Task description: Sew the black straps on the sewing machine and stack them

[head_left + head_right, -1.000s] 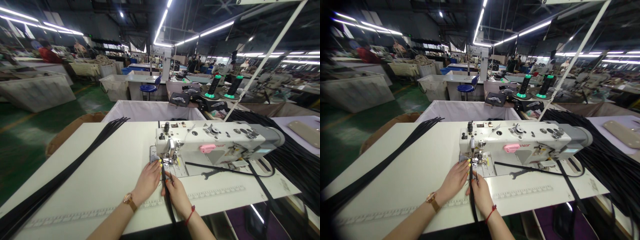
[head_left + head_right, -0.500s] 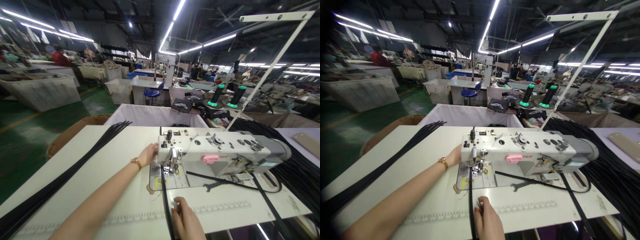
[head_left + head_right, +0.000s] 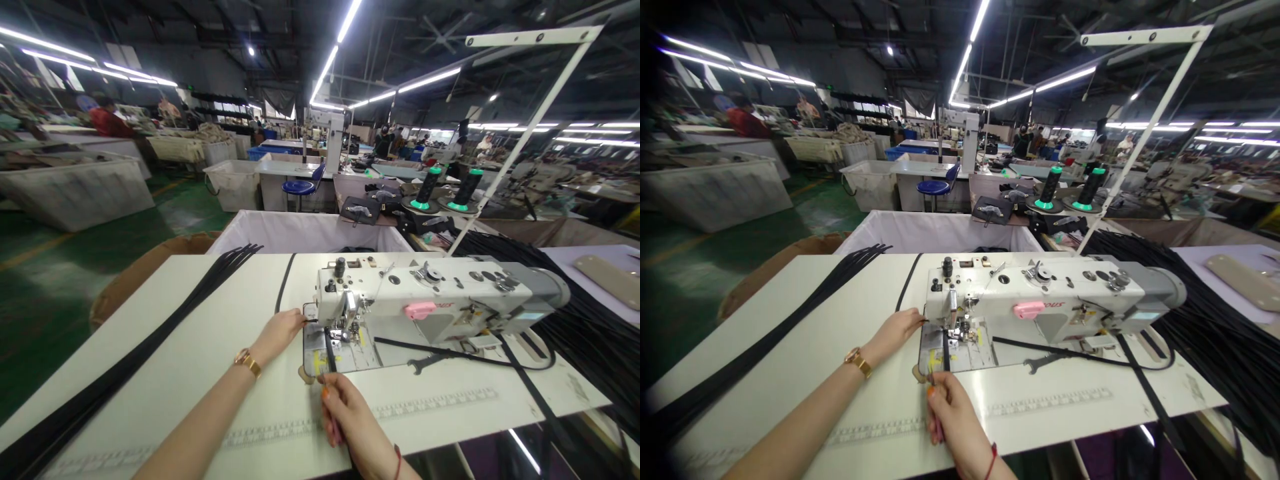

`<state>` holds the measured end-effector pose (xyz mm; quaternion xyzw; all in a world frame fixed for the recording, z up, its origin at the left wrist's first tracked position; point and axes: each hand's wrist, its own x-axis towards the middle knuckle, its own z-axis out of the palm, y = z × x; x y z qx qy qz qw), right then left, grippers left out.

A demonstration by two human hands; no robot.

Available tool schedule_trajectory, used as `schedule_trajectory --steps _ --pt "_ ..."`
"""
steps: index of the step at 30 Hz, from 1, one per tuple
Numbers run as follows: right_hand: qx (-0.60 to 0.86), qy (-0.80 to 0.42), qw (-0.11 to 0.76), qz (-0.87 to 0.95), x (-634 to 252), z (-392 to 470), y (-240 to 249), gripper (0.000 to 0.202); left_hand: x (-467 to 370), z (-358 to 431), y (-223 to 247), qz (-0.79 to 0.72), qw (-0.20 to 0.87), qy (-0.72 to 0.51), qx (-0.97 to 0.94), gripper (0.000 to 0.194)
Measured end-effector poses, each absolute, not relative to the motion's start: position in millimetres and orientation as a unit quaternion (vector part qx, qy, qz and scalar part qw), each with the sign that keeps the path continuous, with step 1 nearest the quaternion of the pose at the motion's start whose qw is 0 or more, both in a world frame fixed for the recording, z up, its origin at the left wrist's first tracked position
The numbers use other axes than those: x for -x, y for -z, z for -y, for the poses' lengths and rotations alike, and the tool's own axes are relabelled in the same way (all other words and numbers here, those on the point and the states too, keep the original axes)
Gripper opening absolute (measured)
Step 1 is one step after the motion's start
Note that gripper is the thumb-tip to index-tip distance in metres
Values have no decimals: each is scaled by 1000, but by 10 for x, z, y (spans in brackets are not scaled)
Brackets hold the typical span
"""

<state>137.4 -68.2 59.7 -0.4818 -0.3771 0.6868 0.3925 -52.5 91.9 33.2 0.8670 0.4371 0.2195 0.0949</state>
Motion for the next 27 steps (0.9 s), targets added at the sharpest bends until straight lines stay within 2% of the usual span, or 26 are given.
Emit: schedule_trajectory --steps 3,8,15,27 --pt "438 -757 421 240 -1143 445 -575 40 553 -709 -188 -448 101 -216 -862 28" --pt "387 -791 460 109 -1038 139 -534 35 559 -613 -59 -476 105 -227 -843 28" --pt "332 -843 417 66 -1180 -127 -502 22 582 -676 -73 -482 135 -215 -839 27" --pt "305 -862 399 62 -1253 -307 -420 21 592 -686 -61 -458 127 -223 -851 28"
